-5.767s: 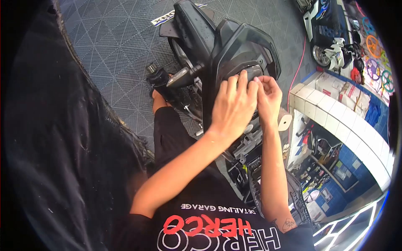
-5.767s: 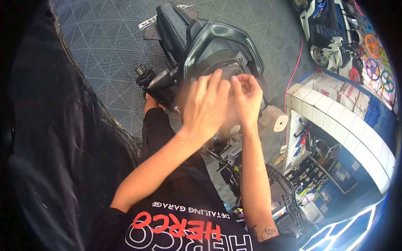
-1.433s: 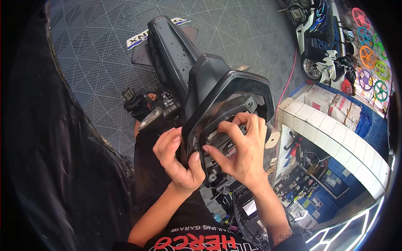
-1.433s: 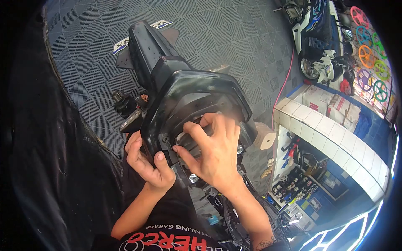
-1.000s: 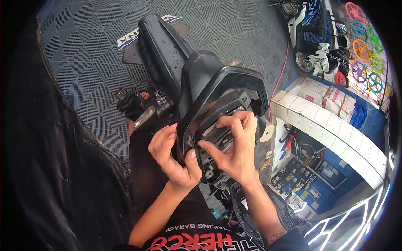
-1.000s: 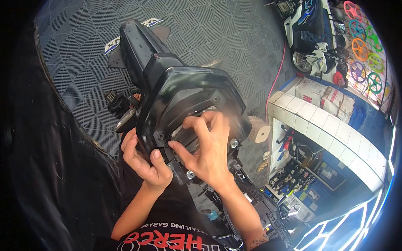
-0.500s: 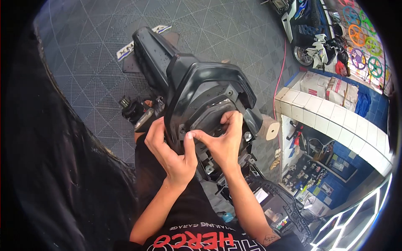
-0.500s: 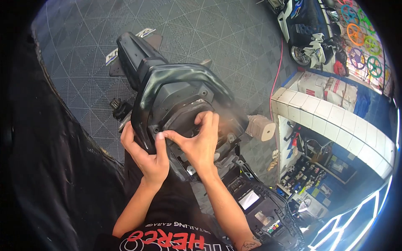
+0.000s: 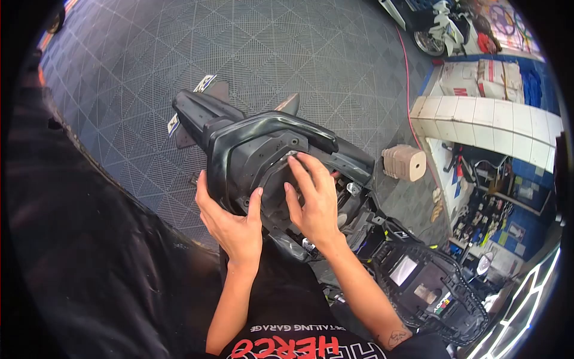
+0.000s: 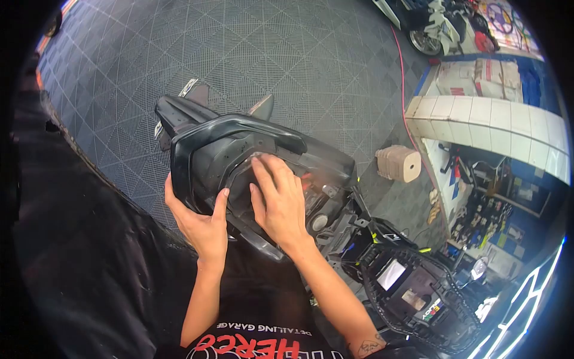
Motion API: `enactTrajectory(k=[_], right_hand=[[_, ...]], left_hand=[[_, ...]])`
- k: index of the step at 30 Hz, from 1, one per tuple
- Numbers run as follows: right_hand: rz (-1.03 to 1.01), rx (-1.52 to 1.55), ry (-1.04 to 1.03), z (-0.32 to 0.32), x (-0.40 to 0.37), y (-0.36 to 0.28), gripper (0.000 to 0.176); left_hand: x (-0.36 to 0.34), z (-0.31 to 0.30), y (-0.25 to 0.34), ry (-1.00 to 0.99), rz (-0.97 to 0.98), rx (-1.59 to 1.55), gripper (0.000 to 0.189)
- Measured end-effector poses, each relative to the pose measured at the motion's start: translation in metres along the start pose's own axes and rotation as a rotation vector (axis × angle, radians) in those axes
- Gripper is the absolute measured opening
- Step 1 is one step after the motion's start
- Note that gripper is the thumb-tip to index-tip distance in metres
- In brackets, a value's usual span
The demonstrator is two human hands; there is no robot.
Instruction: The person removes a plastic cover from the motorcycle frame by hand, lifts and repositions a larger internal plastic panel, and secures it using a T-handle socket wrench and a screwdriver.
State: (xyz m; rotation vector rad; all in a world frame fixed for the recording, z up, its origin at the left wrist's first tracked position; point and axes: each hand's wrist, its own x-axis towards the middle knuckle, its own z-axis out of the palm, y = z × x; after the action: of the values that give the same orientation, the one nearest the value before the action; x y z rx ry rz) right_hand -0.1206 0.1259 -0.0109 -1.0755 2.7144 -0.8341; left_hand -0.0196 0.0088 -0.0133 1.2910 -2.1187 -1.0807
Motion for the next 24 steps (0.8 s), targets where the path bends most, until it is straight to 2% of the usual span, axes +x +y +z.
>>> enactTrajectory(k=[7, 14, 20, 24], right_hand=[[-0.017, -0.032, -0.038, 0.002, 0.005, 0.006, 0.055], [-0.047, -0.056, 0.014, 0.004, 0.013, 0.014, 0.054], [-0.017, -0.196, -0.077, -0.008, 0.02, 0.0, 0.062], [0.046, -0.212, -0.147, -0.014, 0.028, -0.011, 0.055]], left_hand=[[-0.003, 0.004, -0.009, -0.038, -0.03, -0.113, 0.096], [-0.001, -0.009, -0.005, -0.176, -0.07, -0.074, 0.101], [0.001, -0.015, 0.001, -0.239, -0.075, 0.005, 0.1], [0.002, -0.016, 0.0, -0.251, -0.076, 0.045, 0.101]])
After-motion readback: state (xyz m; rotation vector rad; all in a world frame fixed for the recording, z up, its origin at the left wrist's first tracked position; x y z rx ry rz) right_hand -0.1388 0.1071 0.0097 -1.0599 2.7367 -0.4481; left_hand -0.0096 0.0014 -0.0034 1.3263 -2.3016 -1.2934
